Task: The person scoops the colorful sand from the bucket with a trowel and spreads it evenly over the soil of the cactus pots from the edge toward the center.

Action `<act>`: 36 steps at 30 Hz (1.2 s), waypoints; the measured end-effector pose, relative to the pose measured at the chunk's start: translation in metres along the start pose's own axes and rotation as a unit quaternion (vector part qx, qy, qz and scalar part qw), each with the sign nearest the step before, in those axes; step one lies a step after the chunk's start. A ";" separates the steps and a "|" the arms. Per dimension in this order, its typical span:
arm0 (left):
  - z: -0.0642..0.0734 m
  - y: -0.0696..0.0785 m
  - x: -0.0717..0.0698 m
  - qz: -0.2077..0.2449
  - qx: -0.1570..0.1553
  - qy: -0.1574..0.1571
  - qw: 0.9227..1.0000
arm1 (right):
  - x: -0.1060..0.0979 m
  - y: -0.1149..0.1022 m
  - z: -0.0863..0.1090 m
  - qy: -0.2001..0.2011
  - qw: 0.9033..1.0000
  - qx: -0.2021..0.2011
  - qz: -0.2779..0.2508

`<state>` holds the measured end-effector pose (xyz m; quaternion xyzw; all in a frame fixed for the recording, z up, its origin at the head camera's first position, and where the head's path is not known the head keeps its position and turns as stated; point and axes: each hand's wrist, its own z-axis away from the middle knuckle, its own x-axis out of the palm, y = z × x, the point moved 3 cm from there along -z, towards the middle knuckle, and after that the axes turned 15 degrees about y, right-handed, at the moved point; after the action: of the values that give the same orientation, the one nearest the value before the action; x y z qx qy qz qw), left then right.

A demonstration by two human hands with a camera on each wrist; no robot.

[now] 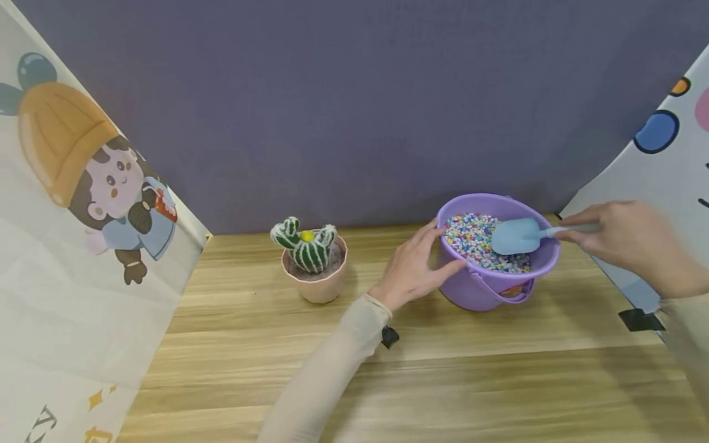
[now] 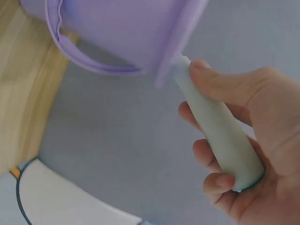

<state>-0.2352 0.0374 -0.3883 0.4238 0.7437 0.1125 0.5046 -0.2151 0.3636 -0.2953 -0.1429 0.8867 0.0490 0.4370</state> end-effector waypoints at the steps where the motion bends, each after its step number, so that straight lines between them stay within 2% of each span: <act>1: 0.000 0.000 0.000 -0.002 0.002 -0.001 1.000 | 0.003 -0.003 0.000 -0.006 1.000 0.002 -0.003; 5: 0.001 0.001 0.002 -0.010 0.004 -0.002 1.000 | 0.017 -0.014 0.003 -0.017 0.999 0.012 -0.035; 10: 0.001 0.000 0.002 -0.022 0.007 0.003 1.000 | 0.027 -0.020 0.006 0.007 0.997 0.033 -0.065; 16: 0.000 0.000 0.001 -0.022 0.013 0.007 1.000 | 0.032 -0.015 0.013 0.004 0.996 0.043 -0.082; 22: 0.001 0.001 0.002 -0.021 0.016 0.010 1.000 | 0.029 -0.005 0.019 -0.005 0.994 0.069 -0.089; 25: 0.001 0.000 0.002 -0.020 0.015 0.012 1.000 | 0.029 -0.001 0.021 -0.012 0.990 0.098 -0.106; 30: 0.001 0.000 0.002 -0.023 0.014 0.012 1.000 | 0.027 0.005 0.024 -0.013 0.977 0.157 -0.141; 36: 0.002 0.001 0.001 -0.018 0.011 0.016 1.000 | 0.023 0.007 0.028 -0.016 0.970 0.190 -0.152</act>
<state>-0.2333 0.0387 -0.3891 0.4147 0.7601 0.1017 0.4899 -0.2089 0.3712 -0.3312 -0.1901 0.8404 -0.1851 0.4726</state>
